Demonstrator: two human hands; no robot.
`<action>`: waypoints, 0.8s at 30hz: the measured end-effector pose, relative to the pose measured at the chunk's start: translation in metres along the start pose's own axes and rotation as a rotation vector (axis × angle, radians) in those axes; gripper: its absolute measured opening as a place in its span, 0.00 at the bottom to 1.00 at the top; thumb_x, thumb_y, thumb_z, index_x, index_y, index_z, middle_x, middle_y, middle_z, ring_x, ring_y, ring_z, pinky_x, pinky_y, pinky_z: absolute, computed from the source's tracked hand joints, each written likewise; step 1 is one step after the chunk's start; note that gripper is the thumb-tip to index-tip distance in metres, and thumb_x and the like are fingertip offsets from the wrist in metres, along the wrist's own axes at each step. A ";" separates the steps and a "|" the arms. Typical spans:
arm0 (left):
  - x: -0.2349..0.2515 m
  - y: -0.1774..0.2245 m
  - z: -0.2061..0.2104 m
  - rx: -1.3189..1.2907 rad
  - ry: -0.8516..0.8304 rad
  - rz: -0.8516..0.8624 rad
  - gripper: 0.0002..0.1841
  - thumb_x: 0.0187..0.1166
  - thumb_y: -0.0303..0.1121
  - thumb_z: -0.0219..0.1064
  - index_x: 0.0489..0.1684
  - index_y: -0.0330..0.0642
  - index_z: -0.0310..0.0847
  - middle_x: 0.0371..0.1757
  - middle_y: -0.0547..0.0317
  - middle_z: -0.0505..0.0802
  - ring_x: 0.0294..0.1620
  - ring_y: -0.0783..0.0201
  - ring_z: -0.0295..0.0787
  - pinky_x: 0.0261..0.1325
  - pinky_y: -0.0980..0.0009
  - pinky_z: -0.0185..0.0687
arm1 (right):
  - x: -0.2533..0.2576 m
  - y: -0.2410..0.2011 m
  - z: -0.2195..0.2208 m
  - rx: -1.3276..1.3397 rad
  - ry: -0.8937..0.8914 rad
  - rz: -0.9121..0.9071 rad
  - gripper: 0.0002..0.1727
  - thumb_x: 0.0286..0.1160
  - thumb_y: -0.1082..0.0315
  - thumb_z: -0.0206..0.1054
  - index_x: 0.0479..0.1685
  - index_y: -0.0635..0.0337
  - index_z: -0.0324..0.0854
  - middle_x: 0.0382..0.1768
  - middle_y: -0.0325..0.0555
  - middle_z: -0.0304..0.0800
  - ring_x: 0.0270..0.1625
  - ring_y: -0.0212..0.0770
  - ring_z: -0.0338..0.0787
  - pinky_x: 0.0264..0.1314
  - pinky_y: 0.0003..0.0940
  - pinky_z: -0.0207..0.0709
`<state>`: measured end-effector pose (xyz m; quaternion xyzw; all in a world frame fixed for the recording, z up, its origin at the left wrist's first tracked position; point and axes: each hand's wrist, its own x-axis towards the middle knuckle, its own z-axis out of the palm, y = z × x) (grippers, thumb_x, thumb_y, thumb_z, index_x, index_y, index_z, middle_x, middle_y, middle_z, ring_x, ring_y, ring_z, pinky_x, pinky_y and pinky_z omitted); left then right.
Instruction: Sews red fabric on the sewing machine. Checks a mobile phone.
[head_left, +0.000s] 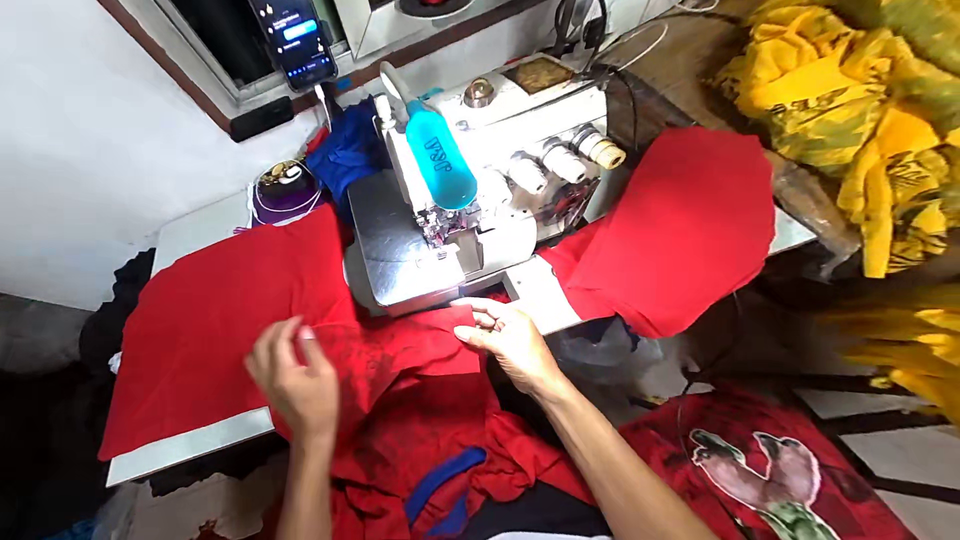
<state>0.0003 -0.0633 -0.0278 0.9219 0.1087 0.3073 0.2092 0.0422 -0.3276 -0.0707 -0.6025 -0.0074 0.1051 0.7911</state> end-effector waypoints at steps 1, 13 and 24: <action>-0.012 0.026 0.005 -0.038 -0.054 0.125 0.16 0.84 0.33 0.60 0.54 0.30 0.89 0.57 0.35 0.92 0.63 0.39 0.88 0.68 0.45 0.80 | -0.001 -0.001 0.001 -0.005 -0.014 -0.007 0.24 0.66 0.83 0.75 0.64 0.62 0.87 0.45 0.47 0.97 0.43 0.36 0.95 0.50 0.31 0.90; -0.014 0.086 0.034 -0.388 -0.221 0.311 0.03 0.68 0.30 0.76 0.33 0.48 0.97 0.40 0.67 0.95 0.46 0.74 0.90 0.52 0.76 0.86 | -0.026 -0.016 0.007 -0.425 0.028 -0.073 0.07 0.71 0.60 0.78 0.40 0.52 0.96 0.27 0.30 0.94 0.30 0.22 0.88 0.38 0.25 0.82; -0.008 0.087 0.025 -0.501 -0.157 0.309 0.03 0.68 0.32 0.79 0.34 0.49 0.98 0.40 0.69 0.94 0.50 0.73 0.89 0.56 0.76 0.84 | -0.019 -0.028 0.020 -0.434 0.020 -0.169 0.07 0.67 0.59 0.81 0.31 0.51 0.92 0.18 0.29 0.86 0.20 0.23 0.80 0.28 0.25 0.75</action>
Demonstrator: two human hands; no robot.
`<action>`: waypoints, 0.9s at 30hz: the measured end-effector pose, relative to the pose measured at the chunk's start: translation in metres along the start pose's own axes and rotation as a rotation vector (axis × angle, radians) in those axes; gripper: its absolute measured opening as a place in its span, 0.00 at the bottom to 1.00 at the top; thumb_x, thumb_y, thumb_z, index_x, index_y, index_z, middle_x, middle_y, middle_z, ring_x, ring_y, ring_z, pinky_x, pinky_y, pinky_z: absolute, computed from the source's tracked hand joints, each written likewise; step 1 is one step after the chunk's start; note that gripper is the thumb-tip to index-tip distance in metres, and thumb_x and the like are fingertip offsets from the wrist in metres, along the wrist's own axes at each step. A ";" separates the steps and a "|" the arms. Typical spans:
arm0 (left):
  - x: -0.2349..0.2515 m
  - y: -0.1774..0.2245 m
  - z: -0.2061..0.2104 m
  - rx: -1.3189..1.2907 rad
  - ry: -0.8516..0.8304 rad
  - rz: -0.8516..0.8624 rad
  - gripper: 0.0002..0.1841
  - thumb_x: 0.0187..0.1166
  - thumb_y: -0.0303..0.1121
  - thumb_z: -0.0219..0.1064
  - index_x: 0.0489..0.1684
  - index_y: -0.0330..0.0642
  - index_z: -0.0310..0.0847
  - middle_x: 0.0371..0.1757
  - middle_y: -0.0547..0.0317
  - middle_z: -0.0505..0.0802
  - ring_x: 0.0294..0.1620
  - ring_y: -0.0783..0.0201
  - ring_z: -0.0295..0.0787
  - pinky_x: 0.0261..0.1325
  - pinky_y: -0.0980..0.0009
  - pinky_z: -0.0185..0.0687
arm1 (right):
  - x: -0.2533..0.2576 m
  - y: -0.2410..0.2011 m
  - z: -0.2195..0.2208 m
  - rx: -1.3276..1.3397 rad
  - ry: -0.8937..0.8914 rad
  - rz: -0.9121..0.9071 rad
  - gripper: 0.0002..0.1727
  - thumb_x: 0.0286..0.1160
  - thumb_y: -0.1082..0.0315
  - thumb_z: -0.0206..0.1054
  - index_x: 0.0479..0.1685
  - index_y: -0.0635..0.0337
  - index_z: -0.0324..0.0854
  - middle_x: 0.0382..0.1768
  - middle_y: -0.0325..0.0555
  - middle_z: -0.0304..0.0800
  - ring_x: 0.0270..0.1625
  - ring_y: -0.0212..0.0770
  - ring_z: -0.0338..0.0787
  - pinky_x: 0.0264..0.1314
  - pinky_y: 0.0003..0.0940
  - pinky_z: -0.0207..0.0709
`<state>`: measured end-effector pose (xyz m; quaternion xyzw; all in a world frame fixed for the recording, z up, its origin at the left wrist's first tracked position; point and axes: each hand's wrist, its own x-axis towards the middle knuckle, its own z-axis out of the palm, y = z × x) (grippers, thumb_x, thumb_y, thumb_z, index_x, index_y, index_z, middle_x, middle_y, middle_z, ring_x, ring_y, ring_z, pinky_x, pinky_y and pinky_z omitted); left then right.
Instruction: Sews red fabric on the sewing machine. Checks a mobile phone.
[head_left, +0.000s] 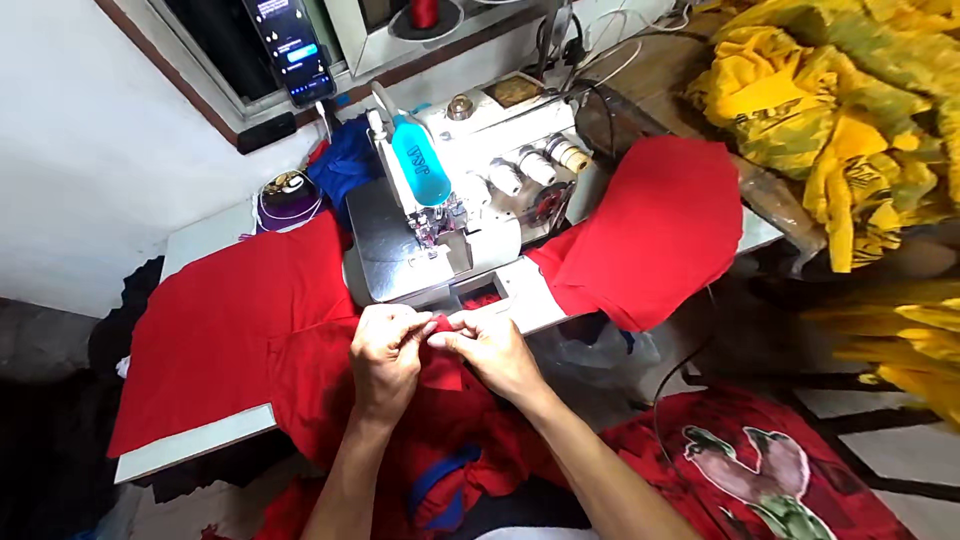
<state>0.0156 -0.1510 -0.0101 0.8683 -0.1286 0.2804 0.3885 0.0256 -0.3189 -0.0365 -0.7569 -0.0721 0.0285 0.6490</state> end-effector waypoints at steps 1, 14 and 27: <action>0.000 0.000 -0.002 0.006 0.004 0.020 0.02 0.68 0.32 0.79 0.33 0.49 0.97 0.40 0.69 0.94 0.51 0.72 0.88 0.58 0.75 0.82 | -0.001 0.001 0.001 -0.014 0.025 0.000 0.08 0.65 0.59 0.82 0.30 0.51 0.91 0.16 0.28 0.84 0.19 0.23 0.78 0.27 0.25 0.73; -0.019 0.021 -0.021 -0.174 -0.060 -0.042 0.02 0.71 0.28 0.75 0.36 0.43 0.93 0.43 0.63 0.94 0.47 0.72 0.92 0.53 0.76 0.91 | 0.000 -0.001 -0.007 0.376 0.107 0.201 0.06 0.69 0.75 0.78 0.43 0.62 0.90 0.28 0.43 0.94 0.30 0.32 0.91 0.36 0.28 0.85; -0.008 0.029 -0.019 -0.137 -0.052 -0.095 0.02 0.73 0.31 0.75 0.36 0.46 0.93 0.40 0.68 0.93 0.42 0.77 0.90 0.46 0.80 0.89 | -0.005 -0.022 0.011 0.388 0.100 0.152 0.05 0.77 0.68 0.73 0.41 0.59 0.93 0.29 0.43 0.94 0.30 0.33 0.91 0.35 0.30 0.85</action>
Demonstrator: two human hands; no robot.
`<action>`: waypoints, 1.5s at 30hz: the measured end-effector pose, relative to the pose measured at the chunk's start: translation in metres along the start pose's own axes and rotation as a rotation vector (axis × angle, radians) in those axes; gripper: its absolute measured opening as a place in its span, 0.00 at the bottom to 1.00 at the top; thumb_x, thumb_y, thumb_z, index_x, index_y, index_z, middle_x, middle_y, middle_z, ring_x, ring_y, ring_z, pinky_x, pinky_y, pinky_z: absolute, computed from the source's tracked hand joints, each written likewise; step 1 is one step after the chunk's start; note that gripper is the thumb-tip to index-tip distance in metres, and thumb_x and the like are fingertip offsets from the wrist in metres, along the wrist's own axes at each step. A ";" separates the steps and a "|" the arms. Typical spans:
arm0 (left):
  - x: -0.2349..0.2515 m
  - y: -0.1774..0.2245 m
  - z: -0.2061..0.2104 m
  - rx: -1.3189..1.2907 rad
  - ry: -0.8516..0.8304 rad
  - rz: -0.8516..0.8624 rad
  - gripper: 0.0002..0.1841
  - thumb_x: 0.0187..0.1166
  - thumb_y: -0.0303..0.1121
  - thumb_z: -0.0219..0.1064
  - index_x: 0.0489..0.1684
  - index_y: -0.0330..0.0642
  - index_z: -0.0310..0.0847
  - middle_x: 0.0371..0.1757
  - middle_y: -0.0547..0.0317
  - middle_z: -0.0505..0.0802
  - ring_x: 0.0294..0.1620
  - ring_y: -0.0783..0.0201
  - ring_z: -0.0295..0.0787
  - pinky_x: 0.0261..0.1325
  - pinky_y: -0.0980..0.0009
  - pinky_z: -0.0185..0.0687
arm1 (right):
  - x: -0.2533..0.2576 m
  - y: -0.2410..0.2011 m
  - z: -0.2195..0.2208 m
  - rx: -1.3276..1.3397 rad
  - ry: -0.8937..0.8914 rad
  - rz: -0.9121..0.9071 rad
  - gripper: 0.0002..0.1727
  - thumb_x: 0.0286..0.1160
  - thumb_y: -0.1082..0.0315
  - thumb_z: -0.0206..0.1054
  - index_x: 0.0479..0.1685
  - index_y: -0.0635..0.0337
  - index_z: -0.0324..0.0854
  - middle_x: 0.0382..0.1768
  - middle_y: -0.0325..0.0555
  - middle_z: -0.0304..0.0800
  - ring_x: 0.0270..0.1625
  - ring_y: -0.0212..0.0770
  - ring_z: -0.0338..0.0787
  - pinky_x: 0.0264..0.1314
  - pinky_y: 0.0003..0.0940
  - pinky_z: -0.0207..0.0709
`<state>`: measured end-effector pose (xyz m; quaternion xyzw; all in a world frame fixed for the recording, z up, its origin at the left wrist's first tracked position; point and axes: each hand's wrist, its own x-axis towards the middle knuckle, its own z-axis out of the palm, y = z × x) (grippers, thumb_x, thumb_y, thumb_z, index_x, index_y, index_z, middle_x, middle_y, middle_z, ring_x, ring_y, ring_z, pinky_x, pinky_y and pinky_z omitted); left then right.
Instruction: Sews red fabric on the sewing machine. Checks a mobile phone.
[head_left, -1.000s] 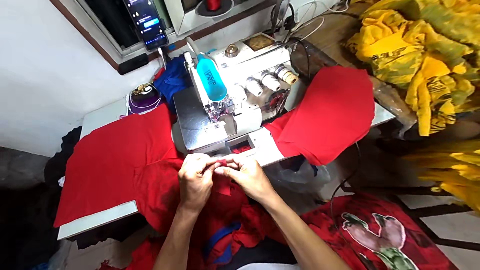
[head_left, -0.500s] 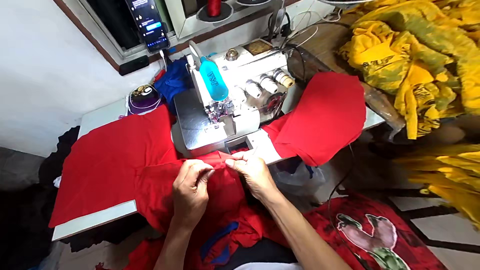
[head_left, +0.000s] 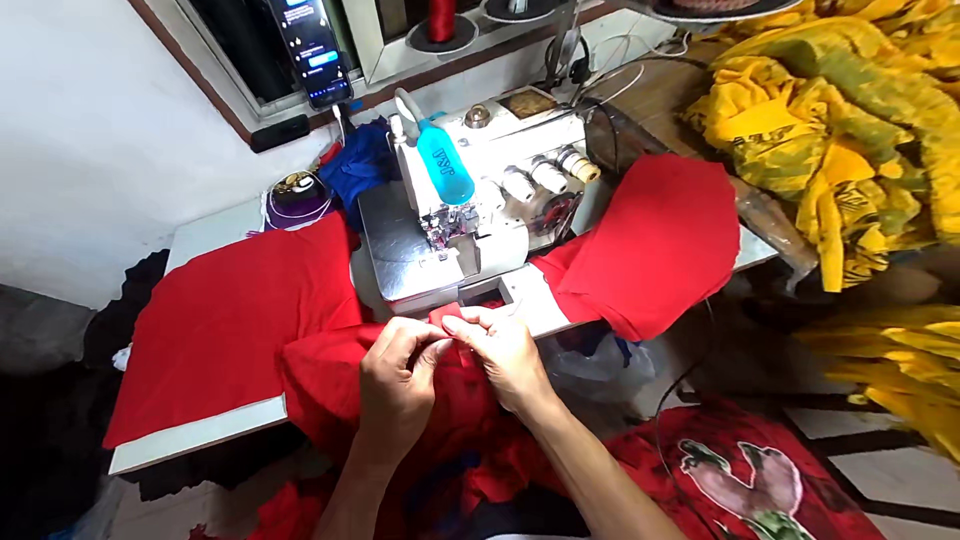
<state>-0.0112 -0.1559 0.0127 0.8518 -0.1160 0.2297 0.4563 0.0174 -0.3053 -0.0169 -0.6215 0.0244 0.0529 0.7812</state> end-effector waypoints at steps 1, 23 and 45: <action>0.006 0.003 -0.001 0.004 0.017 0.031 0.02 0.74 0.31 0.75 0.37 0.46 0.93 0.41 0.69 0.93 0.44 0.78 0.90 0.47 0.80 0.89 | -0.002 -0.002 0.002 -0.006 -0.009 -0.021 0.05 0.76 0.69 0.73 0.42 0.59 0.93 0.30 0.42 0.95 0.31 0.32 0.90 0.36 0.28 0.85; 0.050 0.024 -0.049 0.127 0.094 -0.024 0.05 0.81 0.29 0.68 0.46 0.41 0.88 0.42 0.65 0.90 0.40 0.78 0.87 0.43 0.81 0.85 | -0.033 0.037 0.003 -0.268 -0.207 -0.471 0.24 0.80 0.43 0.67 0.40 0.55 0.94 0.38 0.35 0.92 0.44 0.21 0.88 0.50 0.21 0.83; 0.076 0.020 -0.058 0.121 0.218 0.181 0.05 0.79 0.27 0.70 0.44 0.37 0.89 0.42 0.66 0.89 0.42 0.80 0.85 0.45 0.85 0.82 | -0.047 0.001 -0.002 -0.197 0.160 -0.216 0.08 0.64 0.61 0.81 0.32 0.51 0.89 0.28 0.31 0.94 0.30 0.26 0.92 0.34 0.21 0.87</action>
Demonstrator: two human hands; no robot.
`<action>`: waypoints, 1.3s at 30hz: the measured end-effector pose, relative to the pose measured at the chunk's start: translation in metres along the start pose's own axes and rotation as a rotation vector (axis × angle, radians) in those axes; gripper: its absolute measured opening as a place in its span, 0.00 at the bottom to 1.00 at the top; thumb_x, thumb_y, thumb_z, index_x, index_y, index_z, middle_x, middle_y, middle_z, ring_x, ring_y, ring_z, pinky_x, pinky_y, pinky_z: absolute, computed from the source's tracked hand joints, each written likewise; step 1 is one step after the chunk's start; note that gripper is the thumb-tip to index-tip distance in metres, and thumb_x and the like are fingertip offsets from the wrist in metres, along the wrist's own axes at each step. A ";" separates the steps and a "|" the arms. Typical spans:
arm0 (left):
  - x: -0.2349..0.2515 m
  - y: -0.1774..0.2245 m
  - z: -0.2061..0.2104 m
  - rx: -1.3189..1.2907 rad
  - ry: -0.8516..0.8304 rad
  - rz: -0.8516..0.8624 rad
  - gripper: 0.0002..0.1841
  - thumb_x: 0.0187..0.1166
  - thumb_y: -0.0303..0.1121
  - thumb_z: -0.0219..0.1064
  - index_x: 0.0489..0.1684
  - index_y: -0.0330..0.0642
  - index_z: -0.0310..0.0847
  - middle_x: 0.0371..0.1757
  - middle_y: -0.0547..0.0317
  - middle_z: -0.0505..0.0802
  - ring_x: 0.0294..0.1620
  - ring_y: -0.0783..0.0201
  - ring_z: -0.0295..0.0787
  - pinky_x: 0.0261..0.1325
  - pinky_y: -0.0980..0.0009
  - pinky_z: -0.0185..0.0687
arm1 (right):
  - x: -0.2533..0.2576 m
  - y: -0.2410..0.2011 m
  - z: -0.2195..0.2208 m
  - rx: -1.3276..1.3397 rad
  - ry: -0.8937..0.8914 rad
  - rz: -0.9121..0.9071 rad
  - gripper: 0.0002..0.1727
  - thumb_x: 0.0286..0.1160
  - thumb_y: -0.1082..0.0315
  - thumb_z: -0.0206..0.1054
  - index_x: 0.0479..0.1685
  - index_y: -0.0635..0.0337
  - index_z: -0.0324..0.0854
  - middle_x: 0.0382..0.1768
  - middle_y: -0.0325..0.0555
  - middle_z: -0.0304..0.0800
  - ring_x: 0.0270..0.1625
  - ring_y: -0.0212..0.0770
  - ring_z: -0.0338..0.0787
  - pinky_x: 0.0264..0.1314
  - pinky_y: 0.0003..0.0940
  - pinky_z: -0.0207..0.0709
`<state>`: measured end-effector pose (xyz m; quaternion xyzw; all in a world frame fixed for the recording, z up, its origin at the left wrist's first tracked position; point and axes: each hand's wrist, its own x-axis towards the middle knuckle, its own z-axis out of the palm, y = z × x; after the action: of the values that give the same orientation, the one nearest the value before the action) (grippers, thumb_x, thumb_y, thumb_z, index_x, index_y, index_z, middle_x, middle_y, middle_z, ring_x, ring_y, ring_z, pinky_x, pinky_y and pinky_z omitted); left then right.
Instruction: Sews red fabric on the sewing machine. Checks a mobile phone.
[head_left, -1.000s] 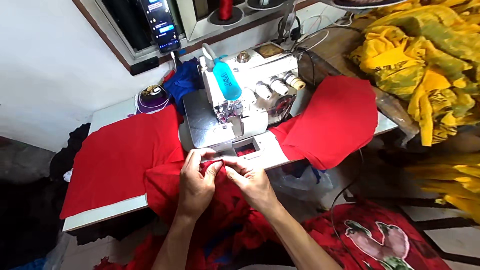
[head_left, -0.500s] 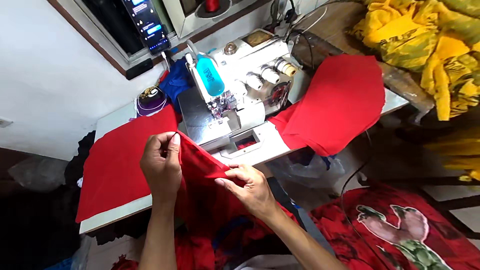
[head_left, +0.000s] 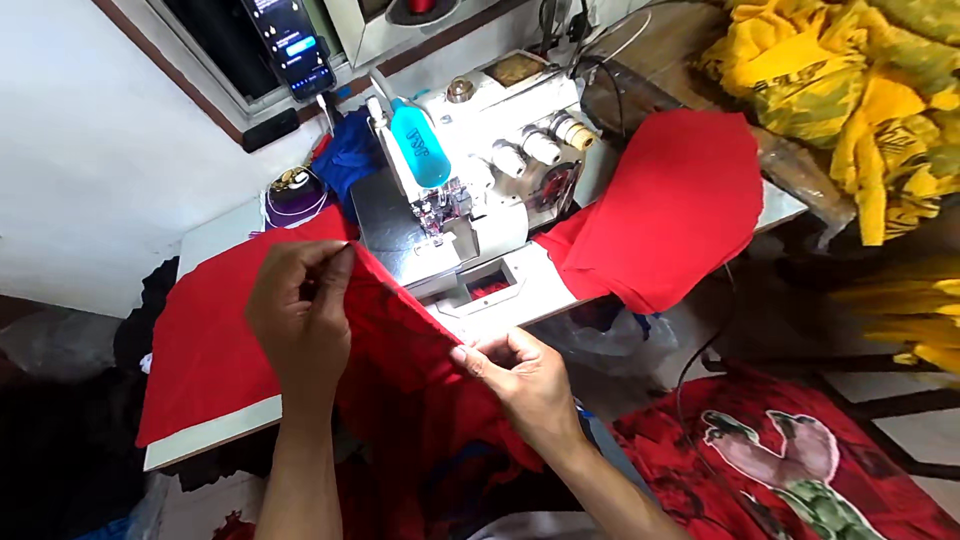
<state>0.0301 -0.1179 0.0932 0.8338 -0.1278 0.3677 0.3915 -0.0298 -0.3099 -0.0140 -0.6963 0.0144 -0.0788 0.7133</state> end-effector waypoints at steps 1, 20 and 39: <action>0.007 -0.004 0.008 0.035 -0.027 0.028 0.05 0.79 0.28 0.71 0.43 0.38 0.91 0.41 0.64 0.90 0.42 0.78 0.85 0.46 0.83 0.81 | 0.003 0.000 -0.001 0.008 -0.035 0.052 0.11 0.66 0.61 0.81 0.42 0.53 0.90 0.30 0.33 0.96 0.32 0.28 0.94 0.37 0.23 0.90; -0.084 -0.026 0.094 0.385 -0.322 0.083 0.24 0.89 0.48 0.54 0.72 0.47 0.86 0.76 0.53 0.86 0.80 0.52 0.77 0.84 0.51 0.67 | -0.013 0.033 -0.030 0.280 -0.130 0.359 0.10 0.75 0.71 0.71 0.52 0.63 0.87 0.30 0.40 0.93 0.31 0.29 0.90 0.35 0.23 0.84; 0.009 -0.075 0.103 0.475 -0.559 -0.161 0.18 0.86 0.38 0.56 0.60 0.40 0.88 0.80 0.45 0.79 0.83 0.46 0.72 0.80 0.43 0.70 | 0.077 0.024 0.008 0.470 -0.068 0.423 0.08 0.74 0.69 0.70 0.44 0.64 0.90 0.28 0.44 0.93 0.31 0.30 0.88 0.35 0.25 0.80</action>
<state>0.1266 -0.1443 0.0139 0.9769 -0.0749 0.1131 0.1649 0.0490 -0.3121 -0.0309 -0.4962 0.1161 0.0935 0.8553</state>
